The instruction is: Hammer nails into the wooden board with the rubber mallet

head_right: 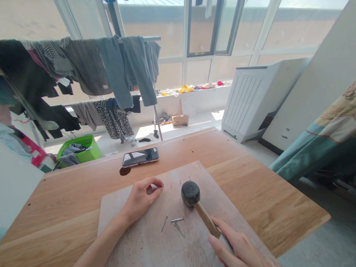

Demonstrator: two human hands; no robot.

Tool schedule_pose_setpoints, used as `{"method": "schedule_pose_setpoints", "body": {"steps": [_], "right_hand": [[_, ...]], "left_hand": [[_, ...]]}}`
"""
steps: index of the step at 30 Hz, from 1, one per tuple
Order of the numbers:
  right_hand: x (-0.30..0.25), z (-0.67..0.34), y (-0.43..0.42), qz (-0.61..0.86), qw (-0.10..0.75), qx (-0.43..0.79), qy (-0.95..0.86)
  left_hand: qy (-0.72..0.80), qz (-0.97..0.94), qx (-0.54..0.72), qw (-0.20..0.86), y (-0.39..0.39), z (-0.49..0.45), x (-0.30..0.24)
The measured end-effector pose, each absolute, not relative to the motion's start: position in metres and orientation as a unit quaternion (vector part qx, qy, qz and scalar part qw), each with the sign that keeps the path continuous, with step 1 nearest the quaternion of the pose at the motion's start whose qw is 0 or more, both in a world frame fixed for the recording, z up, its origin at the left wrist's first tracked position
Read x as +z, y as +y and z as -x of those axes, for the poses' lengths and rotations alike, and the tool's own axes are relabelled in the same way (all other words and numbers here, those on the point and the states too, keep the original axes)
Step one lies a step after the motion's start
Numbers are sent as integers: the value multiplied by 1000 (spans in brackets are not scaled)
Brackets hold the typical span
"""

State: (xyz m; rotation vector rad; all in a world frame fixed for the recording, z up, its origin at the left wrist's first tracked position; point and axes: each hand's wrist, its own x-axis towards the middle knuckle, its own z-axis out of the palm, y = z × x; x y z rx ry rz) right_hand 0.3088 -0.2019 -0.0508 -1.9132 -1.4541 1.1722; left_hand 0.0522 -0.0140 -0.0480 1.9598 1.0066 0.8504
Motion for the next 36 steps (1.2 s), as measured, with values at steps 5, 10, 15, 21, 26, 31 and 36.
{"method": "schedule_pose_setpoints", "body": {"steps": [5,10,15,21,26,31,36], "right_hand": [[-39,-297,-196,701,234,434,-515],[-21,-281,-184,695,224,441,-522],[-12,-268,-168,668,252,468,-520],[-10,-252,-149,617,307,491,-533],[-11,-244,-140,606,296,494,-549],[-15,-241,-140,611,281,488,-557],[-14,-244,-144,610,291,487,-554]], "left_hand": [[395,-770,331,376,-14,-51,-50],[381,-795,322,345,-15,-51,-53],[398,-804,327,298,-16,-51,-55],[409,-794,340,296,-13,-52,-63],[399,-800,346,284,-12,-51,-62],[387,-797,353,299,-11,-52,-63],[401,-792,339,310,-12,-50,-56]]}}
